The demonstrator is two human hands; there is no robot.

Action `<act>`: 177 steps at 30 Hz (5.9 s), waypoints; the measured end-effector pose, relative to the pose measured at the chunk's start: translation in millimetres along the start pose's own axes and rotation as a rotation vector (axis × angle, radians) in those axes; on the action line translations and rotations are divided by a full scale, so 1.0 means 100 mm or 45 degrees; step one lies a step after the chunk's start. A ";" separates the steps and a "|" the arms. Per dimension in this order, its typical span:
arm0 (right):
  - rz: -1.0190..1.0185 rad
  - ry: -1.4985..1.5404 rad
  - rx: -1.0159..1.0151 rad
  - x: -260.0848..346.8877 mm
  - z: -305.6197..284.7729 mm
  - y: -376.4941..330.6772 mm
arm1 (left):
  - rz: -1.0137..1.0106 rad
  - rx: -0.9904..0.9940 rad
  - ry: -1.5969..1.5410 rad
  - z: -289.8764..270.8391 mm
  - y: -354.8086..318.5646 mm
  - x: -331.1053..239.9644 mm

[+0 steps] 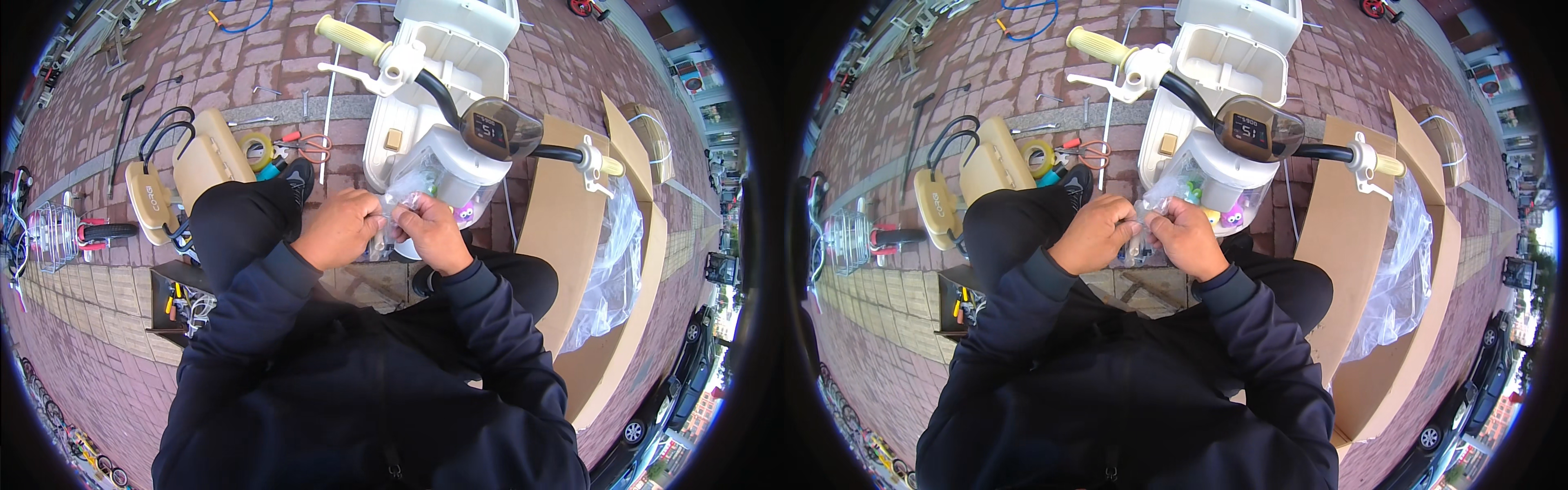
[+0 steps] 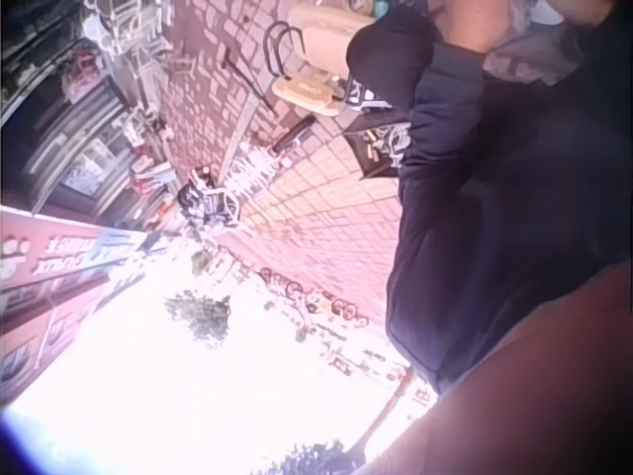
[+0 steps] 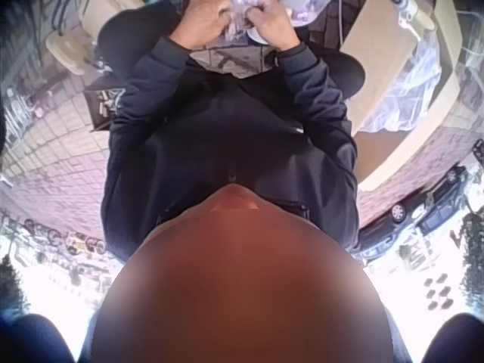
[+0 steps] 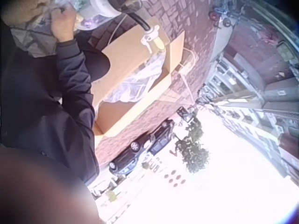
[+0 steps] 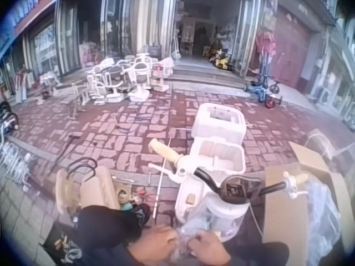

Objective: The person assembles a child's electric scooter by attaching the handlebar, mirrors, and seat. They unwrap components, connect the handlebar to the stem, install rearview mirrors, and secure the seat with screws.

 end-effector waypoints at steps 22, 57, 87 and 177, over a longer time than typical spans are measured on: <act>-0.601 -1.166 -0.454 0.06 0.13 0.01 | -0.339 -0.296 -0.321 0.31 -0.05 -0.09; 0.088 0.580 0.171 -0.38 0.13 0.25 | -0.617 -0.674 -2.166 -0.38 0.39 0.99; -0.211 -0.124 -0.097 -0.10 0.05 0.18 | -0.458 -0.550 -1.852 -0.07 0.30 0.58; -0.423 -0.229 -0.488 -0.06 0.27 0.20 | -0.571 -0.133 -2.013 0.27 -0.06 0.56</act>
Point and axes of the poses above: each hand's wrist, its own y-axis towards the middle knuckle, its own z-axis out of the palm, x = y × z, the point moved 2 cm from there along y, towards the middle knuckle, and after that the axes turned 3 degrees about -z, right-handed, at the moved point
